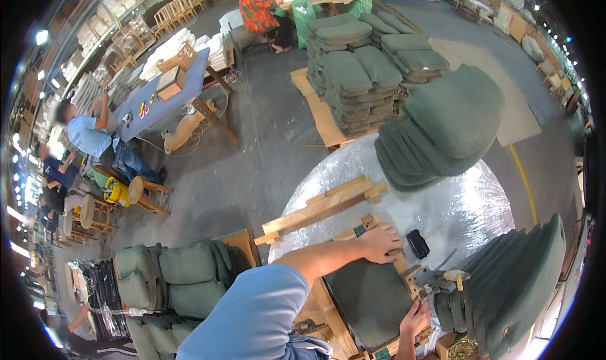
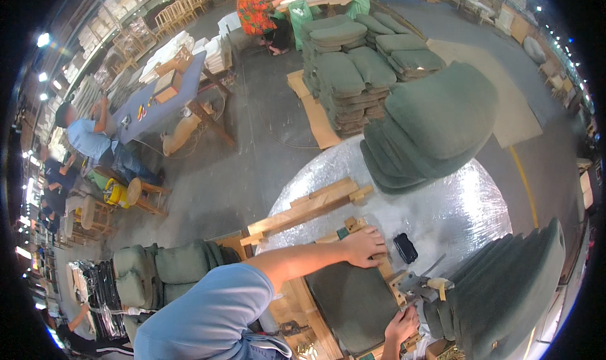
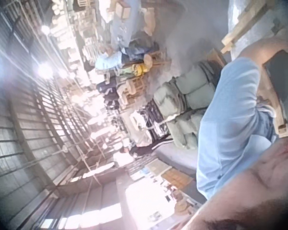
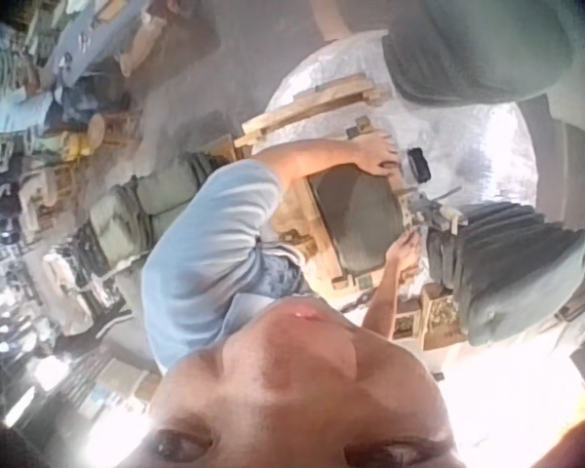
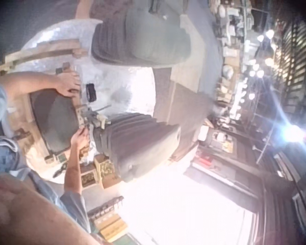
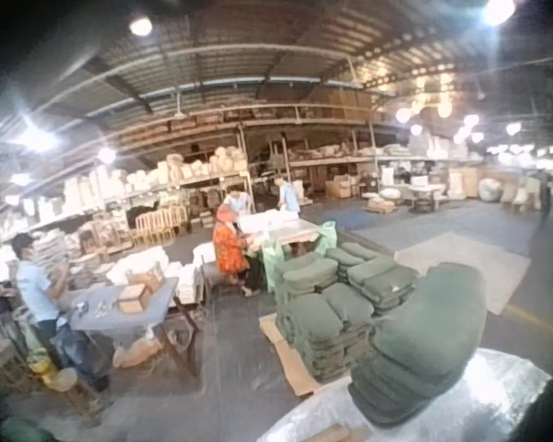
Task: The person places green fabric cushions into a wooden jig, aligns them, and uses a pneumatic drill to fasten metal clips at the corners. They then remove the finished cushion and repeat the process with another cushion.
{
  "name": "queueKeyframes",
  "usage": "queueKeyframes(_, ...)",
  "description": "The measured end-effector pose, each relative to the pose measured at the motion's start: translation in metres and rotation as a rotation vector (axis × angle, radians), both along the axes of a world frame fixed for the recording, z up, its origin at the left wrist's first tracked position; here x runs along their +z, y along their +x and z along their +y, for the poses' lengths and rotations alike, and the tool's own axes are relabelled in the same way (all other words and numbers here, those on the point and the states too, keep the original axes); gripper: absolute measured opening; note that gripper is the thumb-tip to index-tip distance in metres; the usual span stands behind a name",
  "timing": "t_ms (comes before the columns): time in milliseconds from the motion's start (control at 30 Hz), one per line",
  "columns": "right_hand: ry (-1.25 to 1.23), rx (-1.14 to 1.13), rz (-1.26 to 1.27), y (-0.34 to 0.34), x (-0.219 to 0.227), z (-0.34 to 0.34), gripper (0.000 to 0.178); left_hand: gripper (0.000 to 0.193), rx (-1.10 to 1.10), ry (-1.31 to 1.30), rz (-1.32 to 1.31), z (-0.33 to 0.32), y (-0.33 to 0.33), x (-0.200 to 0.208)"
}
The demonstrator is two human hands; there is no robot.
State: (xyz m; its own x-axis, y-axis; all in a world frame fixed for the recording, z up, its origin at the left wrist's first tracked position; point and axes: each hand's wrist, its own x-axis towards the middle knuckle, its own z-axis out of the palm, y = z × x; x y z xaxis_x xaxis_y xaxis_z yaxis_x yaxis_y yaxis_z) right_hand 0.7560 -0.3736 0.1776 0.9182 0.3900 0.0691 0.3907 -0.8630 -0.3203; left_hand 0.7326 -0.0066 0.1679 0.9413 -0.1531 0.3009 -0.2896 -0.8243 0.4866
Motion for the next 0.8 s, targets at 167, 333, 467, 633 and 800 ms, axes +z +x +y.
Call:
queueKeyframes(167, -0.049, -0.089, 0.05, 0.001, 0.003, 0.003, 0.042, 0.044, -0.01, -0.028, 0.058, -0.002, 0.001, 0.001)
queueKeyframes(333, -0.042, -0.07, 0.075, 0.002, 0.004, 0.002, 0.05, 0.042, 0.108, -0.055, -0.295, -0.004, -0.005, -0.019)
queueKeyframes(467, -0.083, -0.122, 0.053, -0.007, 0.012, 0.006, 0.055, 0.035, 0.03, -0.068, -0.184, 0.006, -0.006, -0.002)
queueKeyframes(633, -0.347, -0.308, 0.066, -0.007, 0.007, 0.011, 0.042, 0.024, 0.179, 0.067, 0.154, 0.0, -0.001, 0.037)
queueKeyframes(800, 0.19, -0.538, -0.137, -0.077, 0.047, 0.026, 0.059, 0.038, 0.08, 0.109, 0.112, -0.003, 0.006, 0.025)
